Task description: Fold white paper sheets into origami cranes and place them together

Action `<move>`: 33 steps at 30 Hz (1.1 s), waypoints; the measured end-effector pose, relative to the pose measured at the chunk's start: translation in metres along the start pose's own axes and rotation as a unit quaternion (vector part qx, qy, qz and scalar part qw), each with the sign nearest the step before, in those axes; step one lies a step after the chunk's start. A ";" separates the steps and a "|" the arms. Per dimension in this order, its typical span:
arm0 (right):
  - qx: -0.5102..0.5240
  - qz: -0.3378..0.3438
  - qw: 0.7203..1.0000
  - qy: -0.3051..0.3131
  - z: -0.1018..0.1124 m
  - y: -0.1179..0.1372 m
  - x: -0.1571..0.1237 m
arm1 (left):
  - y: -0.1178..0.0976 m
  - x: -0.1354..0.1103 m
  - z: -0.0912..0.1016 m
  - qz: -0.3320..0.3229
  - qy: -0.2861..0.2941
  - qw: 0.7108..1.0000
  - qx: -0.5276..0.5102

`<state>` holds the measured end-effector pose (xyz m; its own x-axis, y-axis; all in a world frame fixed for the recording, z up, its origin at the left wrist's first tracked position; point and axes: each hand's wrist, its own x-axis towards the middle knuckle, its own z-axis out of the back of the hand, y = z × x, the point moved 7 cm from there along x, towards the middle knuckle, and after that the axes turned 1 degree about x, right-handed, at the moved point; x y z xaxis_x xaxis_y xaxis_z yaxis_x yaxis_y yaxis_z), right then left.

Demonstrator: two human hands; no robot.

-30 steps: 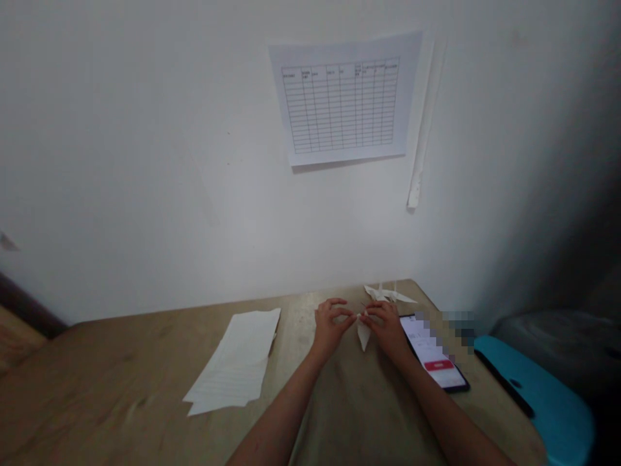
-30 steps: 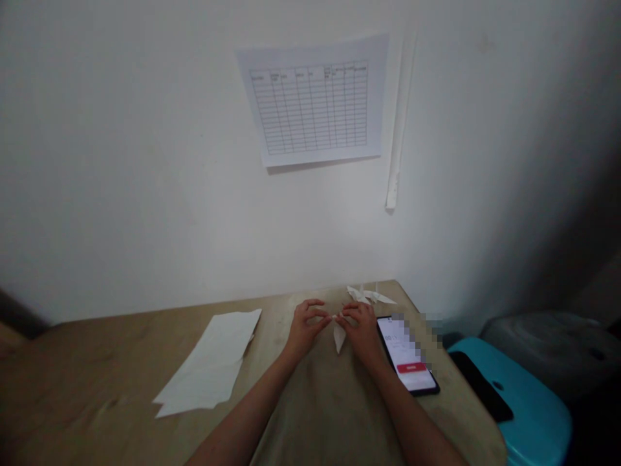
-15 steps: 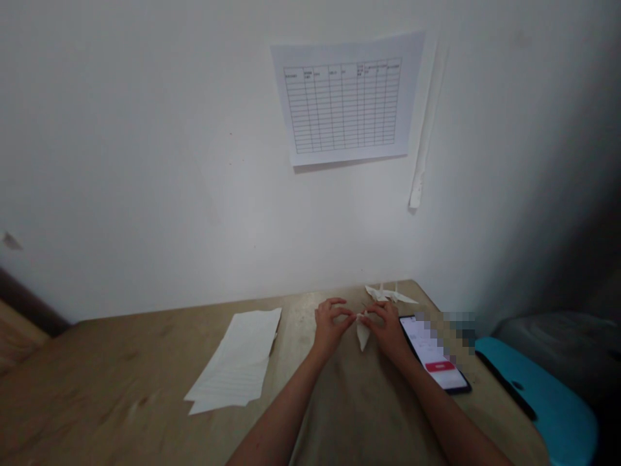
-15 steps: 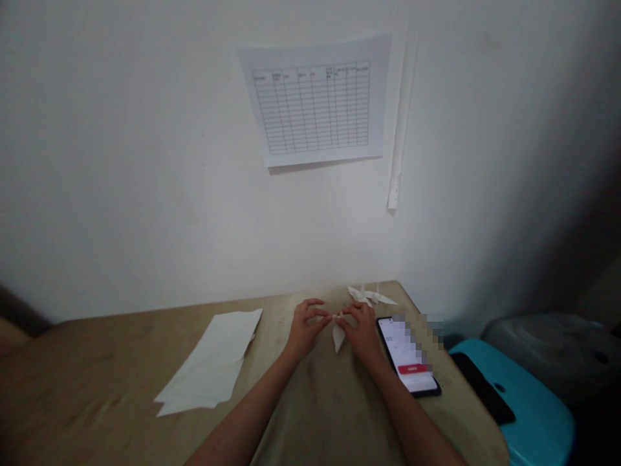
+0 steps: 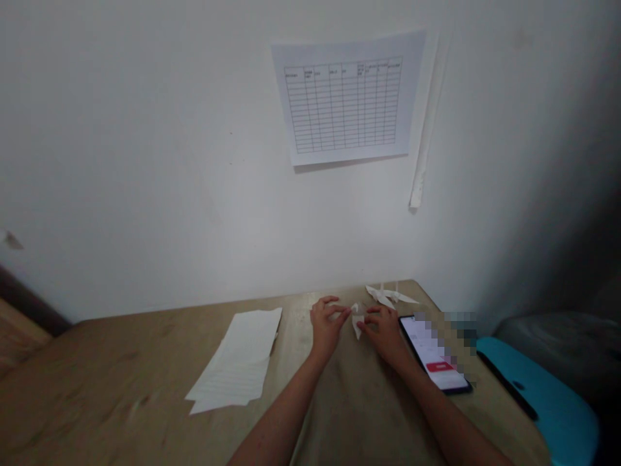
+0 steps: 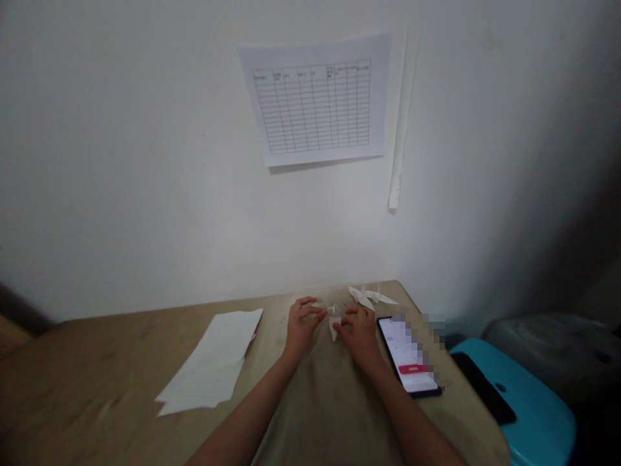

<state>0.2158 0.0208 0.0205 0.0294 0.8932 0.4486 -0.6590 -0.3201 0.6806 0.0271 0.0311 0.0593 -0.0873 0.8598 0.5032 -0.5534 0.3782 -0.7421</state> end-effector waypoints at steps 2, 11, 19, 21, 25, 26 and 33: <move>0.012 -0.002 1.000 -0.008 0.000 -0.003 0.002 | 0.000 0.000 -0.002 0.003 0.009 1.000 0.009; 0.040 -0.013 0.998 -0.050 0.008 -0.016 0.008 | 0.015 0.009 -0.004 0.047 0.080 0.991 0.095; 0.052 0.014 0.998 0.033 -0.002 -0.006 0.004 | 0.036 0.004 -0.012 0.068 0.206 0.969 0.119; 0.050 0.017 0.997 0.049 -0.003 -0.003 0.003 | 0.036 0.003 -0.013 0.069 0.223 0.966 0.110; 0.053 0.012 0.997 0.052 -0.003 -0.002 0.002 | 0.031 0.004 -0.011 0.076 0.246 0.960 0.112; 0.055 0.013 0.997 0.049 -0.002 -0.001 0.001 | 0.029 0.004 -0.009 0.077 0.240 0.961 0.110; 0.057 0.015 0.997 0.043 0.002 0.000 0.003 | 0.029 0.005 -0.008 0.093 0.235 0.964 0.079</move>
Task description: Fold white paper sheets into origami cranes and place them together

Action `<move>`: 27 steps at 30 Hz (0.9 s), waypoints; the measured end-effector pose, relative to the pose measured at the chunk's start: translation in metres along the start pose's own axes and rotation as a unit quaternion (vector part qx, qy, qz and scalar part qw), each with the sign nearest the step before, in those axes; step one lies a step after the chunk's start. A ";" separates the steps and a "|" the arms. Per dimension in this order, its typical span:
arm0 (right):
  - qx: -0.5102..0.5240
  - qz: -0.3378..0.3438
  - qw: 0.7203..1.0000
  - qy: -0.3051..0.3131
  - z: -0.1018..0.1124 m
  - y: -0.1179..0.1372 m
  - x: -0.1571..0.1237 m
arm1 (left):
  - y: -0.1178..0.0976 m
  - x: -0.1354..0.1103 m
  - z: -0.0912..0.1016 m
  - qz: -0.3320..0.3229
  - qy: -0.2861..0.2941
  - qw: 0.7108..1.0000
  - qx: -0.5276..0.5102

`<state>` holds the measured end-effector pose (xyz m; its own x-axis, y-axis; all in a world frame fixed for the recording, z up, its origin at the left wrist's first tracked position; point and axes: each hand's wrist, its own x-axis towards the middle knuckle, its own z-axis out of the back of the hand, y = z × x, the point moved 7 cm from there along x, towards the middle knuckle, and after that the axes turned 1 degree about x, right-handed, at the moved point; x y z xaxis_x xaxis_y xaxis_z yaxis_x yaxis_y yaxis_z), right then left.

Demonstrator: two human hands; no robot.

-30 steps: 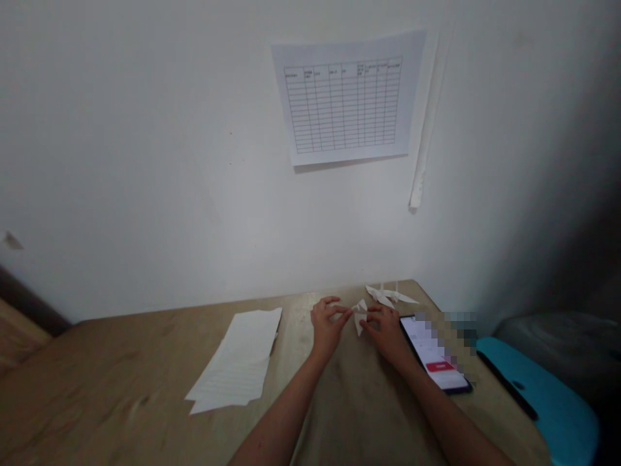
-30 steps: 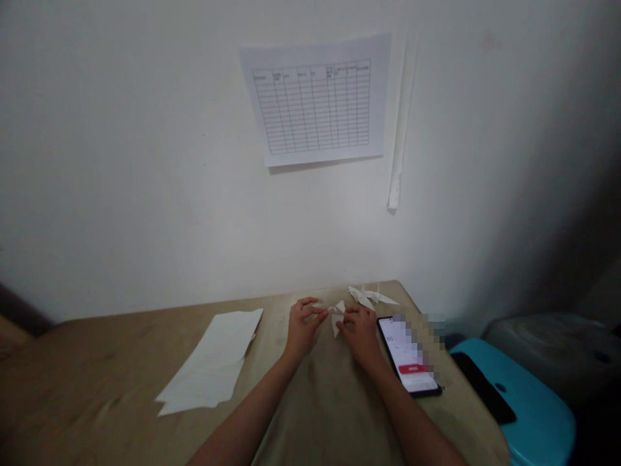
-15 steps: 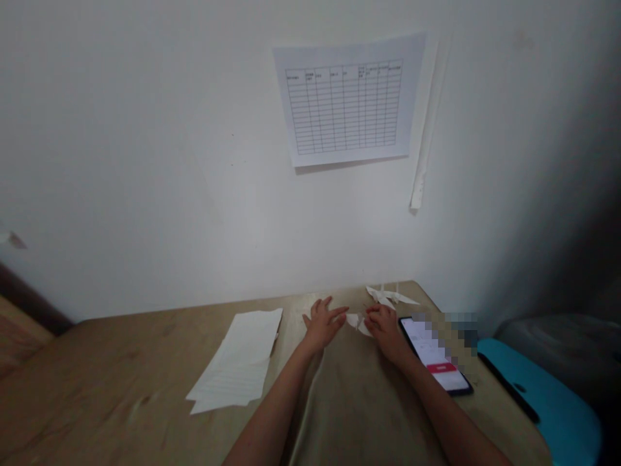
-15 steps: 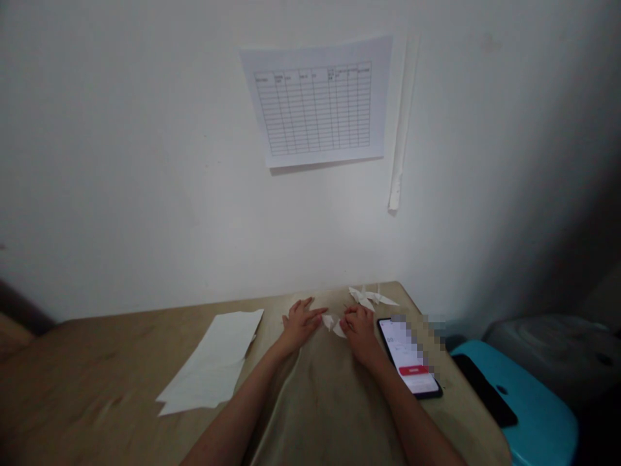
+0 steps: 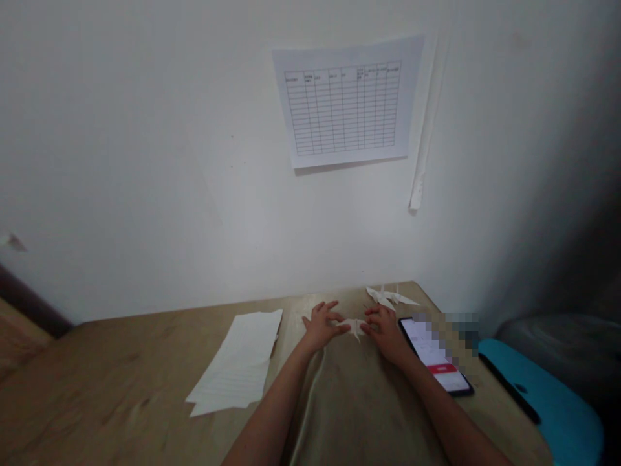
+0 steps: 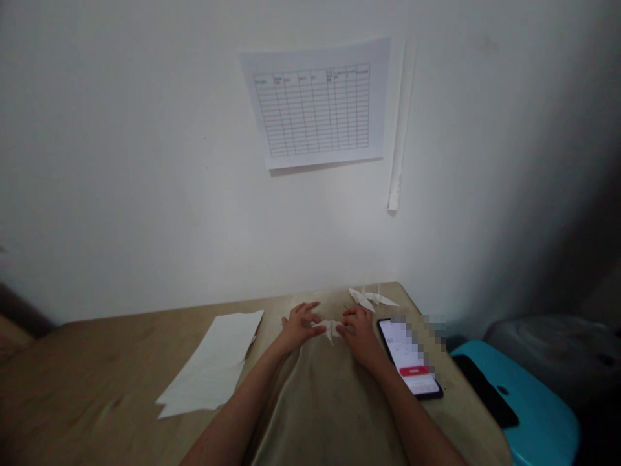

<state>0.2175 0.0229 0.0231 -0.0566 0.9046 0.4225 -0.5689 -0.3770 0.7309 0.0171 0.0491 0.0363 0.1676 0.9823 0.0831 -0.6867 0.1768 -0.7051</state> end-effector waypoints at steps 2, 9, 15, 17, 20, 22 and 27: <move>0.003 -0.002 1.000 -0.002 0.000 -0.002 0.000 | 0.001 0.001 -0.003 -0.007 0.009 1.000 -0.007; 0.003 -0.009 1.000 0.006 -0.002 -0.009 0.001 | -0.002 0.001 -0.001 -0.011 0.002 0.999 -0.029; 0.002 -0.013 1.000 0.007 -0.004 -0.012 0.002 | -0.005 -0.001 0.003 0.003 -0.017 0.999 -0.035; 0.009 -0.016 1.000 0.009 -0.004 -0.014 0.003 | -0.004 -0.001 0.003 0.006 -0.019 0.999 -0.040; 0.020 -0.022 0.999 0.013 -0.004 -0.017 0.004 | -0.002 0.000 0.004 0.005 -0.023 0.999 -0.041; 0.026 -0.029 0.999 0.011 -0.004 -0.019 0.005 | 0.000 0.001 0.003 0.012 -0.023 0.999 -0.033; 0.039 -0.036 0.999 -0.003 -0.004 -0.022 0.005 | 0.002 0.002 0.004 0.040 -0.022 0.999 -0.015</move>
<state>0.2262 0.0363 0.0068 -0.0135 0.9289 0.3702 -0.5049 -0.3259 0.7993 0.0135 0.0513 0.0381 0.0815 0.9951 0.0555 -0.6754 0.0961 -0.7312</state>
